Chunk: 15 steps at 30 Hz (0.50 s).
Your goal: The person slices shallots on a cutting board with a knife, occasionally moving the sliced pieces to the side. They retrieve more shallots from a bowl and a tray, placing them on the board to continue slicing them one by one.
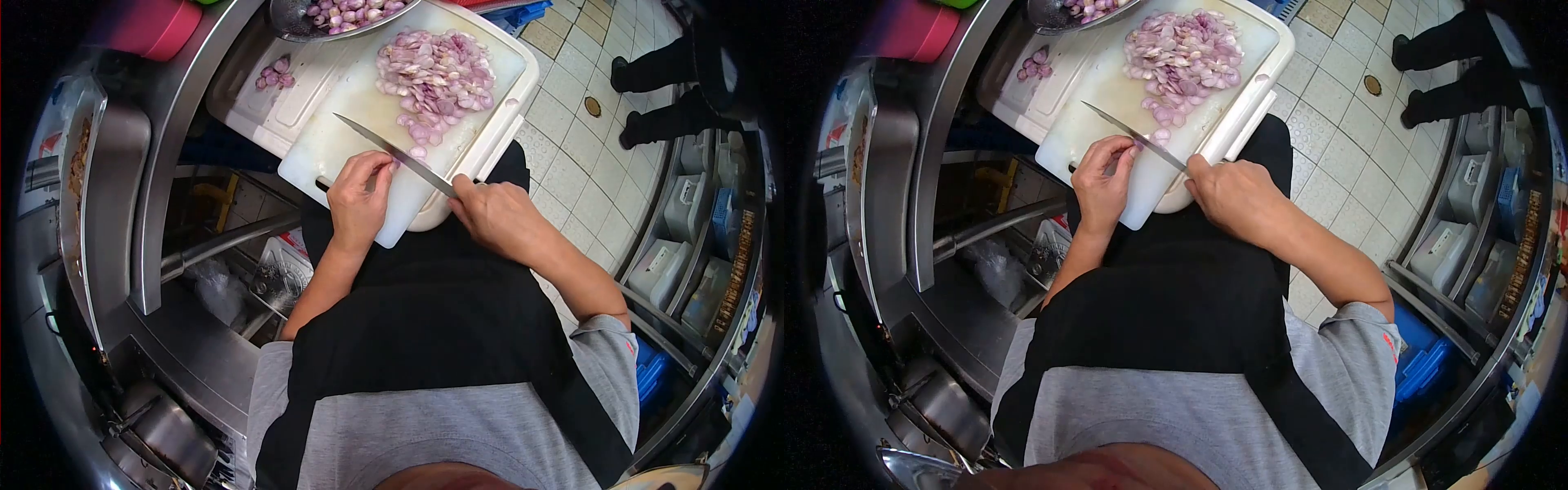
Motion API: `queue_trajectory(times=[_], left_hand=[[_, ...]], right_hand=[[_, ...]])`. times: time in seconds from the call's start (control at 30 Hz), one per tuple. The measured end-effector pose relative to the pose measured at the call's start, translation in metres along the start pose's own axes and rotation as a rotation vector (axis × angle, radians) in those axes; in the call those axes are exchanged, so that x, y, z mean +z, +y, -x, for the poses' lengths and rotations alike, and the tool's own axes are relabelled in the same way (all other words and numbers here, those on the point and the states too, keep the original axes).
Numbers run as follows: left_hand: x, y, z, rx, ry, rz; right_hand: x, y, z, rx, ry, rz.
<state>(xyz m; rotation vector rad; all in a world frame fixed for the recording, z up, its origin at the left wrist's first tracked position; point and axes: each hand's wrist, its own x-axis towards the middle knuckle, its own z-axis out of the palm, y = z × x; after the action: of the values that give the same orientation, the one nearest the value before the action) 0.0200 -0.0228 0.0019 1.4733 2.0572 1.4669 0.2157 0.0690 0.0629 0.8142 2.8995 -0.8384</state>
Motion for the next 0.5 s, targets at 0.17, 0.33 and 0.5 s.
queue_trajectory(times=[0.17,0.33,0.5], left_hand=[[0.000,0.000,0.000,0.010,0.001,-0.017],[-0.001,0.003,-0.001,0.003,0.000,-0.018],[0.000,0.000,0.000,0.027,-0.005,-0.029]], right_hand=[[-0.016,-0.008,0.017,0.031,-0.038,0.019],[-0.014,-0.009,0.019,0.053,-0.032,0.024],[-0.013,-0.009,0.020,0.071,-0.070,0.016]])
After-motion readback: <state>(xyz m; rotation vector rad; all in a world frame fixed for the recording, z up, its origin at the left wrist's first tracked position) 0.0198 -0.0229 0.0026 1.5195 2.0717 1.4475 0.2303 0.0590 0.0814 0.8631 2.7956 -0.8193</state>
